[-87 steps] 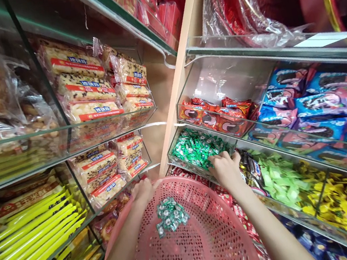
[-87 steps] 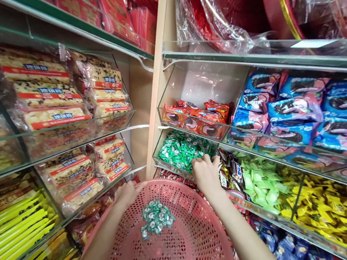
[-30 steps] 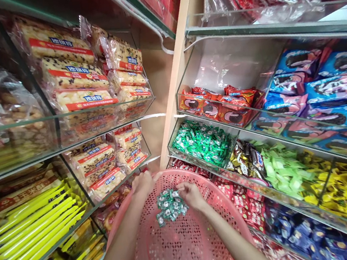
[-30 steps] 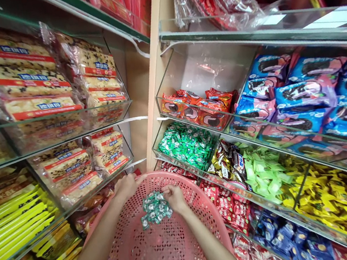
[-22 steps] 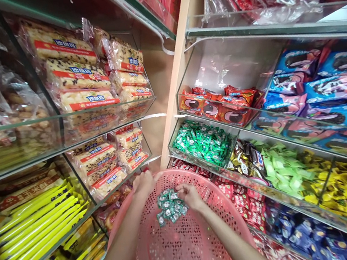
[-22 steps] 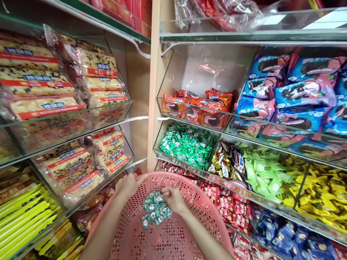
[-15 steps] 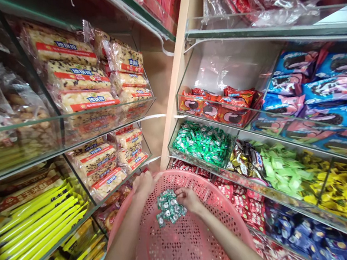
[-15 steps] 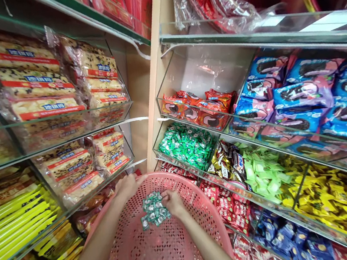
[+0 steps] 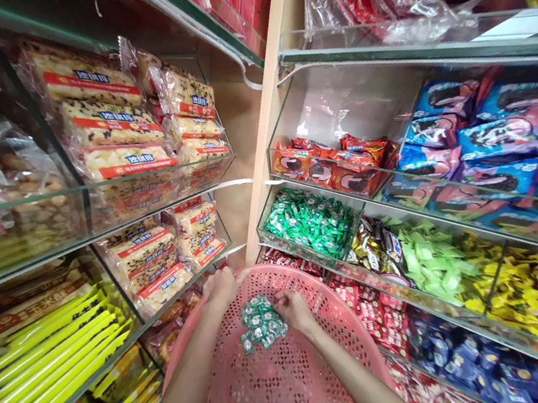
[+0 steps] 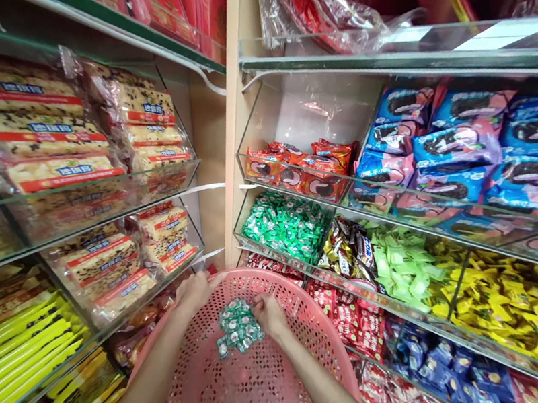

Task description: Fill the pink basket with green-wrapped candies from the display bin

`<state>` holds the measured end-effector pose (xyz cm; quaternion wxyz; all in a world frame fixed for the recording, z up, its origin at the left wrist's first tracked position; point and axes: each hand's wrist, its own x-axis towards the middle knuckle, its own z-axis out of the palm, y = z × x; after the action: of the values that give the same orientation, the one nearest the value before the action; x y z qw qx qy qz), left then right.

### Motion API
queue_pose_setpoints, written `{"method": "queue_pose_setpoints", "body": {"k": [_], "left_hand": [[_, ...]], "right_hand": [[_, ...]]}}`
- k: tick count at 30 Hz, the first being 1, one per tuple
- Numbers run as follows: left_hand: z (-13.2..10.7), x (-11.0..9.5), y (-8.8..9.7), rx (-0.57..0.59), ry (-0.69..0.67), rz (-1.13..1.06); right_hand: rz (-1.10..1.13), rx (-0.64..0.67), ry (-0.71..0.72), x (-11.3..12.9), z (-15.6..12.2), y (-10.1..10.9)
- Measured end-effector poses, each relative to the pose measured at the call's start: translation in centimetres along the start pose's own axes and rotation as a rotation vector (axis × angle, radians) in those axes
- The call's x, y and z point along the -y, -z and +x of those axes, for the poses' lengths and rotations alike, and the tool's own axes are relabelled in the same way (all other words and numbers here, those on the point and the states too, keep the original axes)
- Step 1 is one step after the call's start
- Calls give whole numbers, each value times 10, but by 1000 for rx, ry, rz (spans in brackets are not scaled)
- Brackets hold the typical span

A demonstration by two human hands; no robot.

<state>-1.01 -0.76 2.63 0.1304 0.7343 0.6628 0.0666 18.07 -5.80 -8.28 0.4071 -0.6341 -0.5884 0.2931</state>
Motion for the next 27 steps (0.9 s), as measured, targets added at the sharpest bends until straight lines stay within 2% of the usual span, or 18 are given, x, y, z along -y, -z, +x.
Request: {"method": "queue_pose_setpoints", "body": {"k": [4, 7, 10, 14, 17, 19, 21, 24, 27], "left_hand": [[1, 0, 0, -14, 1, 2], [1, 0, -1, -18, -3, 3], [1, -1, -1, -19, 7, -16], [2, -4, 0, -21, 20, -28], [3, -4, -1, -18, 15, -34], [4, -3, -2, -14, 20, -38], [4, -2, -3, -8, 27, -40], [4, -2, -3, 0, 34, -42], [4, -2, -2, -1, 33, -43]], "right_hand": [[-155, -53, 51, 19, -5, 8], [-259, -92, 186, 53, -10, 21], [-310, -151, 338, 95, -14, 45], [-457, -300, 465, 139, -9, 91], [-810, -373, 385, 156, 2, 122], [-1062, -337, 267, 163, 10, 135], [-1223, -249, 156, 168, 16, 141], [-1305, -136, 56, 174, 22, 142], [-1315, -100, 14, 176, 26, 142]]}}
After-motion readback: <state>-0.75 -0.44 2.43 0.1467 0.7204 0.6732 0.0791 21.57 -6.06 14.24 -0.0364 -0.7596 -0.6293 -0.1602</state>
